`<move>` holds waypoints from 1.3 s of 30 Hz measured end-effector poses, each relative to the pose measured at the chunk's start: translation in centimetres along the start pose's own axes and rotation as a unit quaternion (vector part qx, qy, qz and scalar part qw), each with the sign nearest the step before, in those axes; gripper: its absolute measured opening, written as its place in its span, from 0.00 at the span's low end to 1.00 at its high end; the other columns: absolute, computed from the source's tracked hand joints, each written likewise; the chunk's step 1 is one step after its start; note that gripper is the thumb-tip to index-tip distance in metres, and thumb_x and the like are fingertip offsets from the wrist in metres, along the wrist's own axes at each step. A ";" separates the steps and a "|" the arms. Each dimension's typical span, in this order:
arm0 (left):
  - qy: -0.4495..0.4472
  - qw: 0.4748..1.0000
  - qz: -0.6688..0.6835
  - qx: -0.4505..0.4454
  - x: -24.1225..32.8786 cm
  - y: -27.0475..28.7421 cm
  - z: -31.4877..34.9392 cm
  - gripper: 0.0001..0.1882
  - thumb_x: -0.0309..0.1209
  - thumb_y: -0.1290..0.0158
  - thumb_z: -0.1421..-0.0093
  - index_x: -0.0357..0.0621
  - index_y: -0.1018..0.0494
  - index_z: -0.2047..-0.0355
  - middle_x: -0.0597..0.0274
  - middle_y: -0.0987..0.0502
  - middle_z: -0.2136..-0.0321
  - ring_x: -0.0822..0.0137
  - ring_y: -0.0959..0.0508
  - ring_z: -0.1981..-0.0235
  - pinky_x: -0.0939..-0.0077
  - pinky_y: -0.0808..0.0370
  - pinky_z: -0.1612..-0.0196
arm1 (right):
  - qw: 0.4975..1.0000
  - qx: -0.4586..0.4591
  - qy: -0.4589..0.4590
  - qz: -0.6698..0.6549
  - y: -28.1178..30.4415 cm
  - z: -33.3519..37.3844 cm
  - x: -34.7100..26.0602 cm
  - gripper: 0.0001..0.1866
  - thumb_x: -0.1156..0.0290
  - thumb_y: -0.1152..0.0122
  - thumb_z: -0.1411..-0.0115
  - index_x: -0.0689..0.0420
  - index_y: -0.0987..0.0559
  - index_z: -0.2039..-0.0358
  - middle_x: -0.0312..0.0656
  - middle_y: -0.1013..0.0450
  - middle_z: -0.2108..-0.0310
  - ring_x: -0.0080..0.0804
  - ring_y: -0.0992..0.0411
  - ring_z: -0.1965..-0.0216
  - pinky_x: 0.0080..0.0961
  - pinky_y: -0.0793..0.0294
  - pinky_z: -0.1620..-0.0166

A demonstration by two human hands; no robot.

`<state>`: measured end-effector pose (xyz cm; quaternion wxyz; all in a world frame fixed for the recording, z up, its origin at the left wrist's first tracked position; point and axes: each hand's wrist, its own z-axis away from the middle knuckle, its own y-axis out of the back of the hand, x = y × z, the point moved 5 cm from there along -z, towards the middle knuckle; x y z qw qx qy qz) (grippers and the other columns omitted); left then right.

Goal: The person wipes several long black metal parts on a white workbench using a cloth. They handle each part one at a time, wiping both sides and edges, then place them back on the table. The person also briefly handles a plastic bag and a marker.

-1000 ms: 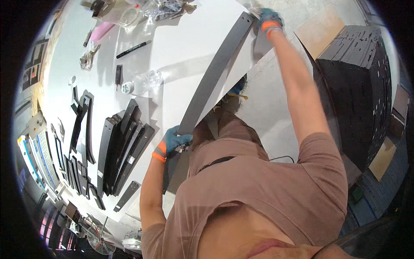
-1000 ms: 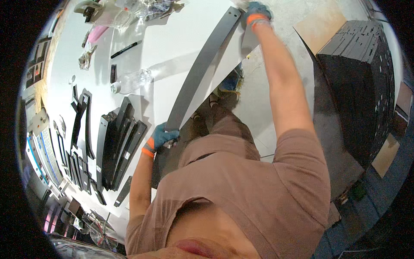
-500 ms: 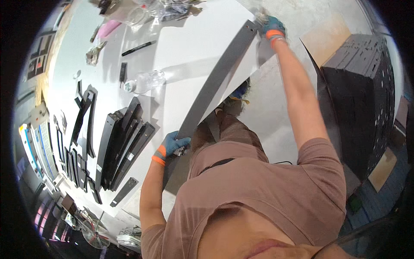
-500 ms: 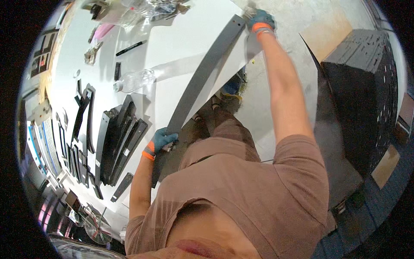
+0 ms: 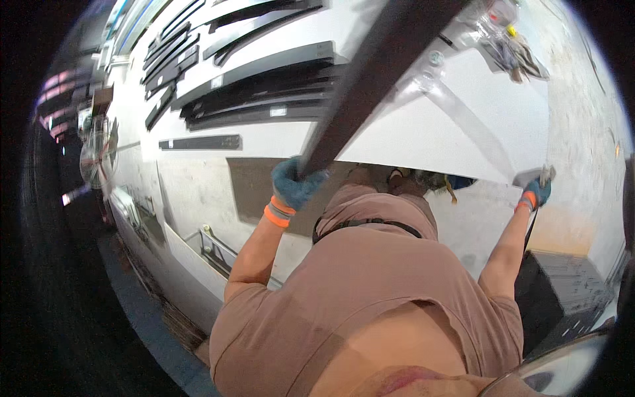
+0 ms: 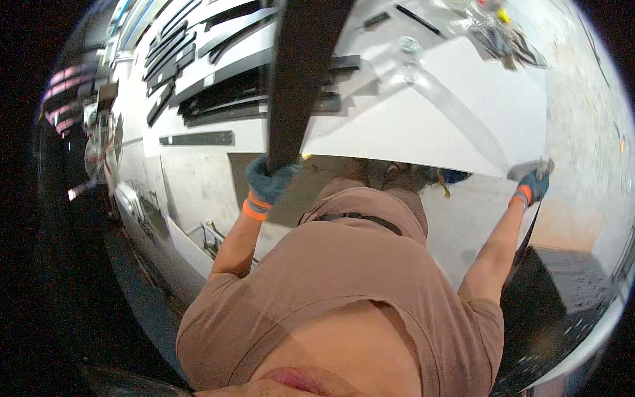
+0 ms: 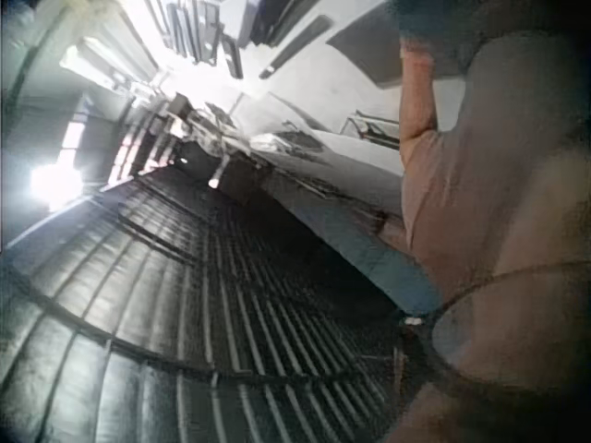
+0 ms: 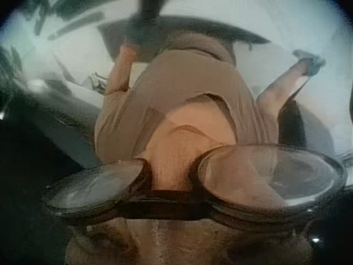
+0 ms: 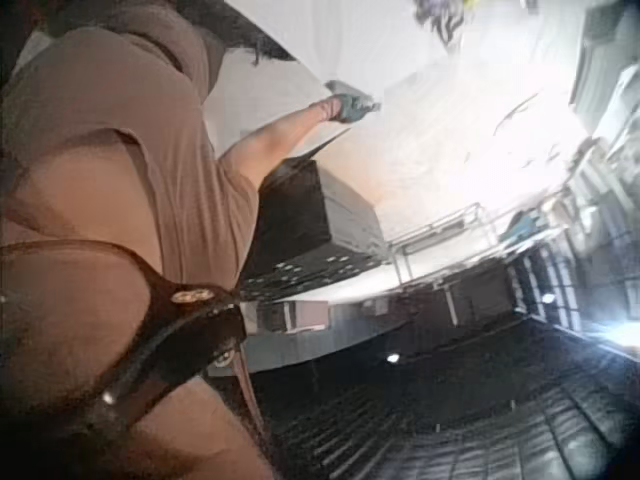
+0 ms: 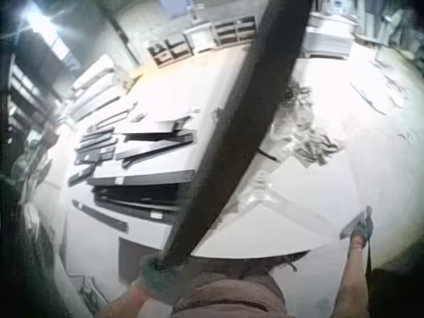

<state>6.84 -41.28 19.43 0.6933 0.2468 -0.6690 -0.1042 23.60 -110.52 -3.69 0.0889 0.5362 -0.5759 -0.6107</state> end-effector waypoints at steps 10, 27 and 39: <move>0.134 0.814 0.361 0.435 -13.8 14.7 -1.1 0.23 0.45 0.36 0.41 0.38 0.28 0.57 0.53 0.23 0.75 0.57 0.22 0.78 0.59 0.20 0.74 | 0.988 -0.070 -0.092 -0.106 -1.6 6.2 -5.3 0.22 0.53 0.39 0.37 0.57 0.18 0.51 0.47 0.19 0.59 0.36 0.24 0.63 0.33 0.24 0.58; 0.633 0.637 -0.181 0.401 -56.9 33.0 -2.2 0.29 0.53 0.60 0.30 0.38 0.22 0.55 0.60 0.18 0.60 0.66 0.17 0.62 0.66 0.22 0.68 | 0.990 -0.122 -0.004 -0.068 1.8 20.4 -18.1 0.21 0.60 0.40 0.35 0.63 0.21 0.49 0.43 0.20 0.55 0.33 0.24 0.61 0.30 0.26 0.54; 0.566 0.625 0.064 0.533 -41.9 33.2 -5.8 0.31 0.52 0.40 0.44 0.29 0.22 0.62 0.38 0.19 0.62 0.46 0.17 0.60 0.52 0.19 0.60 | 0.976 -0.156 -0.097 -0.117 -1.0 24.2 -24.6 0.19 0.61 0.39 0.36 0.59 0.21 0.49 0.31 0.29 0.73 0.18 0.41 0.79 0.21 0.41 0.77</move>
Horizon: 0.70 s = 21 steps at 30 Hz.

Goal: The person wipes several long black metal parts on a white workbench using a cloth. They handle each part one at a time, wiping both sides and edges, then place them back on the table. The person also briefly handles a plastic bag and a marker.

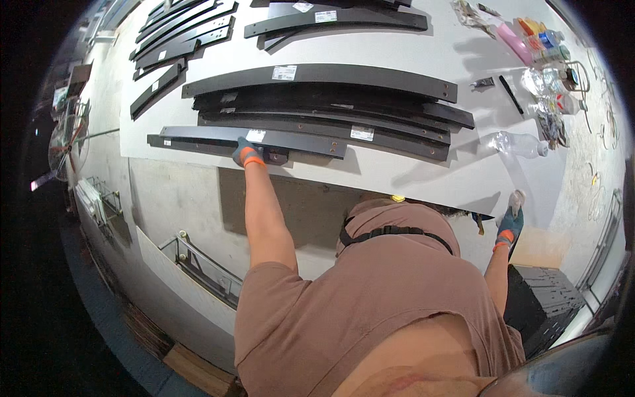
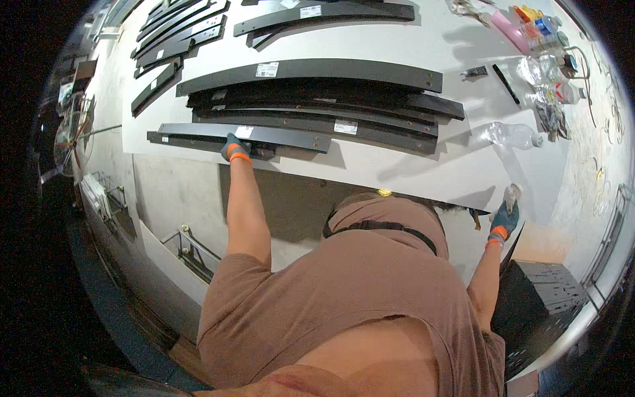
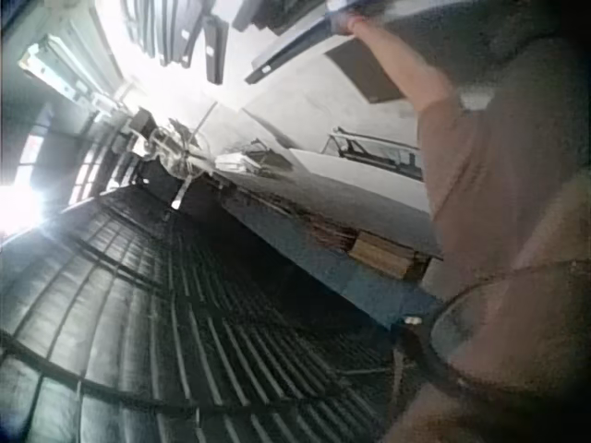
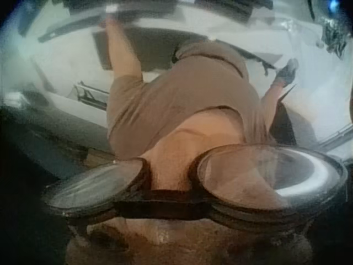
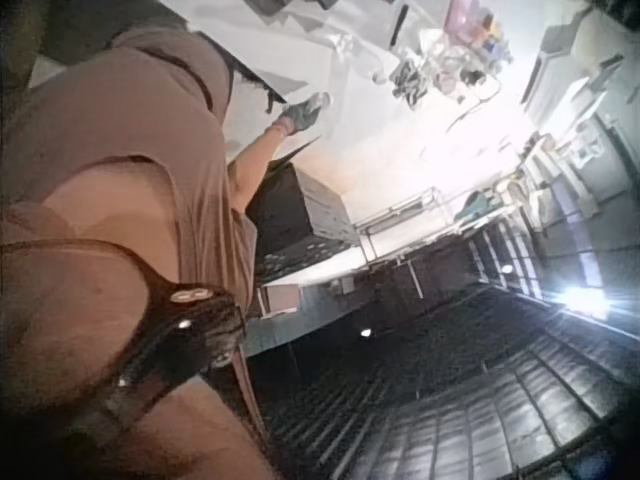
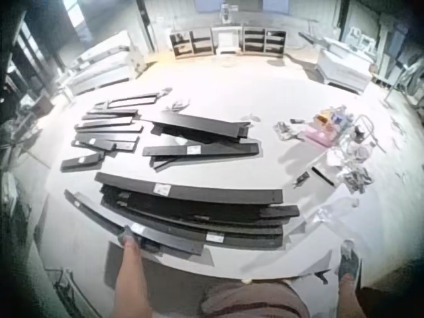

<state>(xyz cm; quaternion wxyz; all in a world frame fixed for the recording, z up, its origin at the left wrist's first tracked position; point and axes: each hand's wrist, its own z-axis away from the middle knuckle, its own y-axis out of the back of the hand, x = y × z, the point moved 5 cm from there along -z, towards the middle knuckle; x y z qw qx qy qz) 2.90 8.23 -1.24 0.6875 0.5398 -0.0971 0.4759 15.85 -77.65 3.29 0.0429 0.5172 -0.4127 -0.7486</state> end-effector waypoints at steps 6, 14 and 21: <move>-0.632 0.732 -0.254 0.001 9.4 -0.9 6.1 0.48 0.44 0.31 0.55 0.51 0.40 0.34 0.44 0.46 0.32 0.44 0.46 0.31 0.49 0.43 0.32 | 0.997 -0.054 -0.039 -0.035 -3.1 0.2 -0.4 0.20 0.67 0.39 0.36 0.62 0.23 0.45 0.39 0.23 0.56 0.27 0.29 0.59 0.24 0.29 0.54; -0.749 0.397 -0.507 -0.157 17.4 -10.9 12.7 0.41 0.40 0.31 0.59 0.55 0.33 0.42 0.57 0.31 0.42 0.52 0.34 0.38 0.54 0.38 0.36 | 0.998 -0.041 0.022 -0.050 -2.7 0.8 0.2 0.18 0.71 0.42 0.34 0.65 0.23 0.46 0.42 0.23 0.49 0.27 0.27 0.50 0.23 0.31 0.45; -0.805 0.330 -0.458 -0.184 17.9 -8.0 15.4 0.25 0.33 0.38 0.51 0.46 0.25 0.51 0.49 0.22 0.53 0.48 0.24 0.49 0.56 0.28 0.45 | 0.995 0.024 -0.010 -0.092 0.2 2.4 0.3 0.17 0.73 0.40 0.35 0.63 0.22 0.46 0.37 0.23 0.51 0.24 0.28 0.54 0.22 0.30 0.48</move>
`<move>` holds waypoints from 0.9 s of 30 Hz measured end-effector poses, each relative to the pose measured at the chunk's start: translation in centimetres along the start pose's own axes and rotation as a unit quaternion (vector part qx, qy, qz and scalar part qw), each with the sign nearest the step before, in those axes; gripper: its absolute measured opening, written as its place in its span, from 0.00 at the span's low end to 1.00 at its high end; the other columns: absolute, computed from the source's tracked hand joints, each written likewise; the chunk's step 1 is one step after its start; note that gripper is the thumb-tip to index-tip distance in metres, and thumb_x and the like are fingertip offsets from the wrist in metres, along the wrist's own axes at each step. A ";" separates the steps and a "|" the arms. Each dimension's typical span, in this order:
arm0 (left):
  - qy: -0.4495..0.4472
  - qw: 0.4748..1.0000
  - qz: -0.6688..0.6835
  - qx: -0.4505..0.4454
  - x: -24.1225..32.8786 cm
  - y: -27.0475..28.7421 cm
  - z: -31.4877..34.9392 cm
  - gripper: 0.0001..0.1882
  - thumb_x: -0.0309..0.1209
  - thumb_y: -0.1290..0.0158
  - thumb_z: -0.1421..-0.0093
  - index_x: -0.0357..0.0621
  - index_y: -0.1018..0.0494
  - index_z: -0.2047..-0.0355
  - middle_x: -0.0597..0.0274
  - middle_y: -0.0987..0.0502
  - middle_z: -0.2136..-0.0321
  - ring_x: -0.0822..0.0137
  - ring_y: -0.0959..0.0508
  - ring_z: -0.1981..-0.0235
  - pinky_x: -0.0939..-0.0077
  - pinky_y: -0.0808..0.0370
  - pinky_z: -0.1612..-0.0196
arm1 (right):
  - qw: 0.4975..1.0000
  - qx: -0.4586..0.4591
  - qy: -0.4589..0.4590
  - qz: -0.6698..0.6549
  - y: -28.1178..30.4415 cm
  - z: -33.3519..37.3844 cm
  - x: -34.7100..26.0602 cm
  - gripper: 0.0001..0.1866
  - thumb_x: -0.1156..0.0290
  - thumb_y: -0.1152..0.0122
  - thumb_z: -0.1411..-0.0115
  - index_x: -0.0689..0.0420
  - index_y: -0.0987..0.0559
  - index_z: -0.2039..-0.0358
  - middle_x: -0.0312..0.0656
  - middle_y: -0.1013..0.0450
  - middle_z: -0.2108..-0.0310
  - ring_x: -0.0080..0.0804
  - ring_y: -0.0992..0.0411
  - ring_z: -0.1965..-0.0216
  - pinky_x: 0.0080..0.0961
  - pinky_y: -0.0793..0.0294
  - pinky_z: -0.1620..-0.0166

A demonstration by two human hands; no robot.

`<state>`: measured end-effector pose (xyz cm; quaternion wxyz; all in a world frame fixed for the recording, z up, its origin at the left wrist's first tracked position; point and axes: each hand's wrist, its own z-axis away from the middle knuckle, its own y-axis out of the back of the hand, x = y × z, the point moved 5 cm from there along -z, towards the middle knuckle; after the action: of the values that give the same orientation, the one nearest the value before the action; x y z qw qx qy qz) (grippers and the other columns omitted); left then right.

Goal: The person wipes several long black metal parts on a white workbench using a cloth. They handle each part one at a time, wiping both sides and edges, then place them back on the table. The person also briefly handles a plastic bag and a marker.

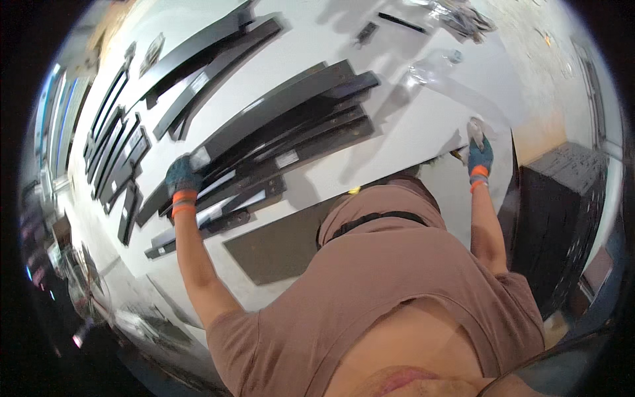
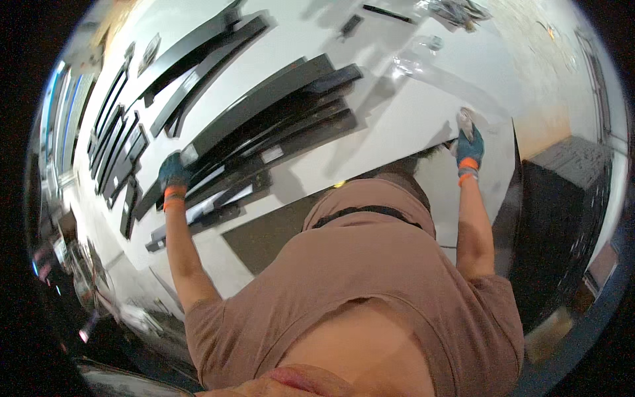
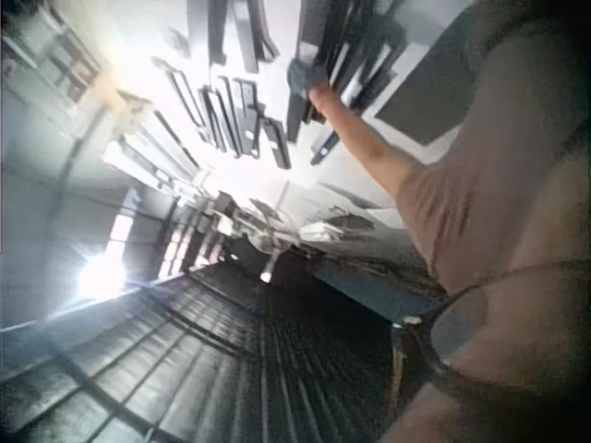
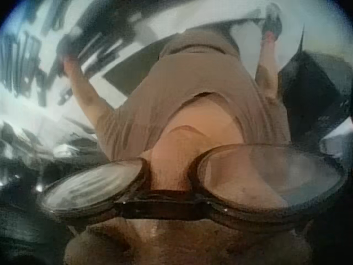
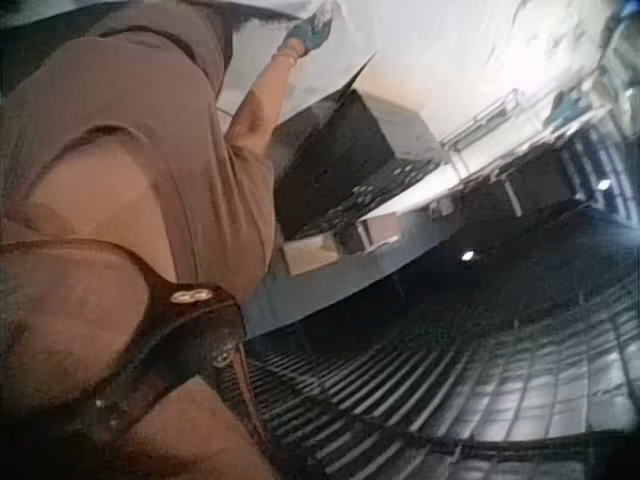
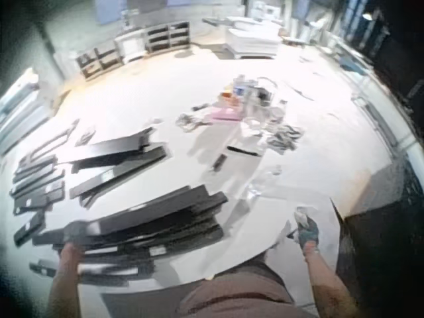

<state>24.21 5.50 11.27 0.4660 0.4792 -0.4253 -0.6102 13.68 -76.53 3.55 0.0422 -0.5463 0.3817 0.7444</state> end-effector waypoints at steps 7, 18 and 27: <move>-0.025 0.999 -0.022 -0.013 14.8 8.6 4.5 0.27 0.48 0.34 0.52 0.49 0.24 0.56 0.52 0.20 0.61 0.48 0.21 0.58 0.52 0.23 0.57 | 0.984 0.147 -0.041 -0.090 5.4 -2.2 4.2 0.19 0.71 0.37 0.38 0.63 0.22 0.47 0.38 0.21 0.55 0.25 0.27 0.57 0.23 0.28 0.51; -0.095 0.981 0.166 -0.039 50.7 6.7 2.1 0.32 0.53 0.36 0.48 0.45 0.25 0.50 0.47 0.20 0.60 0.44 0.20 0.59 0.52 0.22 0.57 | 0.900 -0.068 0.383 0.195 -1.9 1.2 -10.8 0.27 0.72 0.41 0.46 0.49 0.25 0.43 0.44 0.26 0.46 0.43 0.26 0.48 0.40 0.25 0.47; -0.072 0.979 0.121 -0.147 54.4 1.9 1.3 0.36 0.51 0.36 0.50 0.50 0.30 0.43 0.52 0.20 0.56 0.48 0.19 0.57 0.52 0.23 0.56 | 0.916 0.000 0.340 0.212 2.3 -16.3 2.3 0.19 0.74 0.43 0.40 0.55 0.21 0.47 0.37 0.23 0.47 0.37 0.25 0.47 0.34 0.26 0.45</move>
<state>17.43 -47.89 3.13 0.5701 0.3055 -0.4178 -0.6380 24.36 -88.96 1.03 -0.2491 -0.6728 0.4798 0.5050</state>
